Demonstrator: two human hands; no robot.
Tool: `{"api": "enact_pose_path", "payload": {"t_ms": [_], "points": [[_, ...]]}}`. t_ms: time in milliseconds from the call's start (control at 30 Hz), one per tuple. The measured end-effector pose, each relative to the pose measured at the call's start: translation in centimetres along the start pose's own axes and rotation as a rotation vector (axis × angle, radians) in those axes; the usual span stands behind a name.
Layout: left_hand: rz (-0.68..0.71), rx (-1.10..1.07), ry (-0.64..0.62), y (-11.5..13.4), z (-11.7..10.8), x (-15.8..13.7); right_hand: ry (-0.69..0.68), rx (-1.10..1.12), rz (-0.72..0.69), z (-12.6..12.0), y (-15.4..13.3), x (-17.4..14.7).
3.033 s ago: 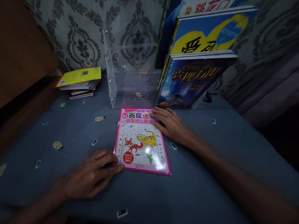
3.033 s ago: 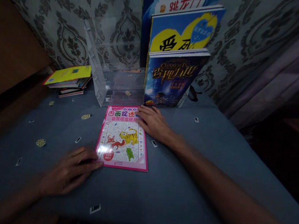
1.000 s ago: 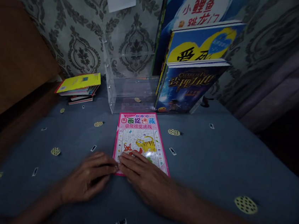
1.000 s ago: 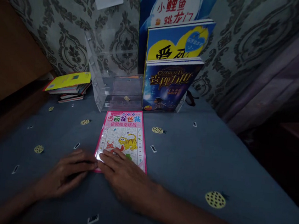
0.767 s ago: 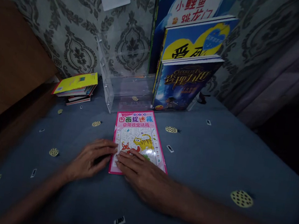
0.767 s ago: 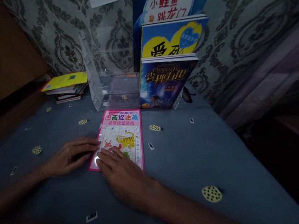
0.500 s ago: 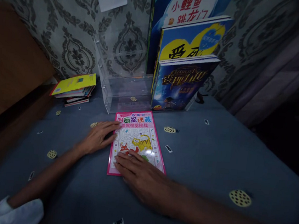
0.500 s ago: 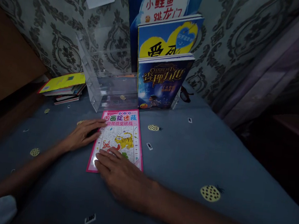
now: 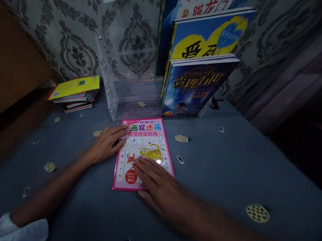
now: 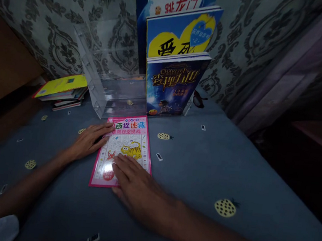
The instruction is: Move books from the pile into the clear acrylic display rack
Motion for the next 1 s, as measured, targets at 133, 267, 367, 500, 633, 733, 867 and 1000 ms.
{"api": "enact_pose_path", "payload": {"t_ms": [133, 267, 367, 500, 633, 733, 867, 1000], "points": [[0.003, 0.002, 0.005, 0.0, 0.0, 0.0, 0.015, 0.034, 0.021, -0.8, 0.8, -0.3], [0.005, -0.003, -0.004, -0.1, 0.0, 0.0, 0.022, 0.037, 0.039, -1.4, 2.3, 0.7], [-0.007, 0.005, -0.007, -0.1, 0.0, 0.0, 0.053, 0.027, 0.057, -2.0, 4.5, 2.3], [-0.008, 0.018, -0.002, -0.1, 0.0, 0.0, 0.135, -0.045, 0.082, -3.3, 7.9, 4.4], [-0.007, 0.015, -0.019, -0.1, 0.0, 0.0, 0.212, -0.119, 0.152, -4.5, 11.1, 4.9], [-0.001, 0.016, -0.018, 0.0, 0.0, 0.0, 0.280, -0.148, 0.203, -5.3, 12.9, 4.3], [0.004, 0.025, -0.003, 0.0, 0.1, -0.1, 0.309, -0.170, 0.221, -5.8, 13.8, 3.7], [0.003, 0.042, 0.001, 0.0, 0.1, -0.1, 0.324, -0.205, 0.239, -6.3, 13.4, 3.7]]}}
Point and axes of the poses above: each hand's wrist, its own x-axis towards the middle knuckle, its own z-axis out of the palm, y = z × x, the point moved 8 cm from there along x, towards the middle knuckle, and after that the axes turned 3 degrees about -y, right-handed, at the moved point
